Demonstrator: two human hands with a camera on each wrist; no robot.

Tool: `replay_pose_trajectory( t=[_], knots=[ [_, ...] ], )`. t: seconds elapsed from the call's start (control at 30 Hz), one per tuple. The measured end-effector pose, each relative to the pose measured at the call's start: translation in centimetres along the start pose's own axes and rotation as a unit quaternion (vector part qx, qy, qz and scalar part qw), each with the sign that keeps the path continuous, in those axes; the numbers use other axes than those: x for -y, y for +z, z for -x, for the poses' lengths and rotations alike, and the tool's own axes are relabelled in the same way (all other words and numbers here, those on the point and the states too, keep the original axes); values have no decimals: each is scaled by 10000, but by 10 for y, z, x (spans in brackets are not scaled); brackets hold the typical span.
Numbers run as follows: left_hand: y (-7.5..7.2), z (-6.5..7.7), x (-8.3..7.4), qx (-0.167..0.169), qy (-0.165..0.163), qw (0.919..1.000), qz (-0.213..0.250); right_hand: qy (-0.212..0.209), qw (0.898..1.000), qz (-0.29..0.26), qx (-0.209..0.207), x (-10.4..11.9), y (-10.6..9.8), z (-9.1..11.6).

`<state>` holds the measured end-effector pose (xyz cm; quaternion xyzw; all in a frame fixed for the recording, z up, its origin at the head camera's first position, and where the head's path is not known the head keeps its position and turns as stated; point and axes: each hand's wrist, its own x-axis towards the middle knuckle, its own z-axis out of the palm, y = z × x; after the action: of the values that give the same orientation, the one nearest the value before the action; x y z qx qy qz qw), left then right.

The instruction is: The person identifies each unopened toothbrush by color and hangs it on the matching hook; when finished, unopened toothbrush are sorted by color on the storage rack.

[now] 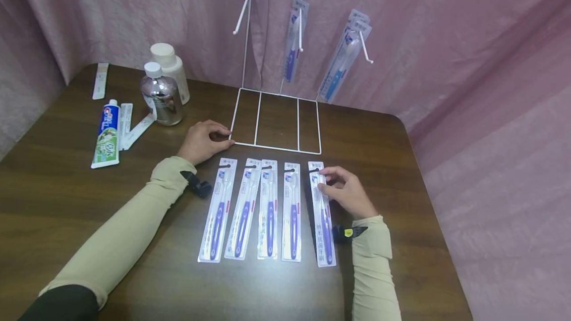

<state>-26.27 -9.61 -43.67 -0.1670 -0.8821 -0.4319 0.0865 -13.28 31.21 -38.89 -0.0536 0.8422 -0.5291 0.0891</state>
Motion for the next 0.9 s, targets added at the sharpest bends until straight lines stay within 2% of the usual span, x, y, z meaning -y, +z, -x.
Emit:
replay_pose_trajectory(
  t=[0.17, 0.3, 0.43, 0.57, 0.67, 0.8, 0.9],
  knots=[
    [-4, -4, 1, -38, 114, 9999, -75, 93, 9994, -8, -348, 5, -4, 3],
    [2, -10, -3, 20, 203, 9998, -6, -294, 9924, 732, -946, 14, -9, 8],
    [19, -13, -8, 79, 351, 9993, 94, -851, 9663, 1849, -1574, 28, -16, 11],
    [35, -12, -10, 139, 433, 9988, 155, -1423, 9417, 2373, -1915, 48, -22, 1],
    [33, -7, -6, 20, 314, 9994, 109, -1959, 9297, 2360, -2041, 72, -18, -20],
    [16, 0, 1, -94, 154, 9998, 59, -2562, 9185, 1892, -2343, 114, -4, -56],
    [5, 2, 5, -123, 121, 9999, 8, -2793, 9116, 1498, -2618, 145, 5, -79]
  ],
)
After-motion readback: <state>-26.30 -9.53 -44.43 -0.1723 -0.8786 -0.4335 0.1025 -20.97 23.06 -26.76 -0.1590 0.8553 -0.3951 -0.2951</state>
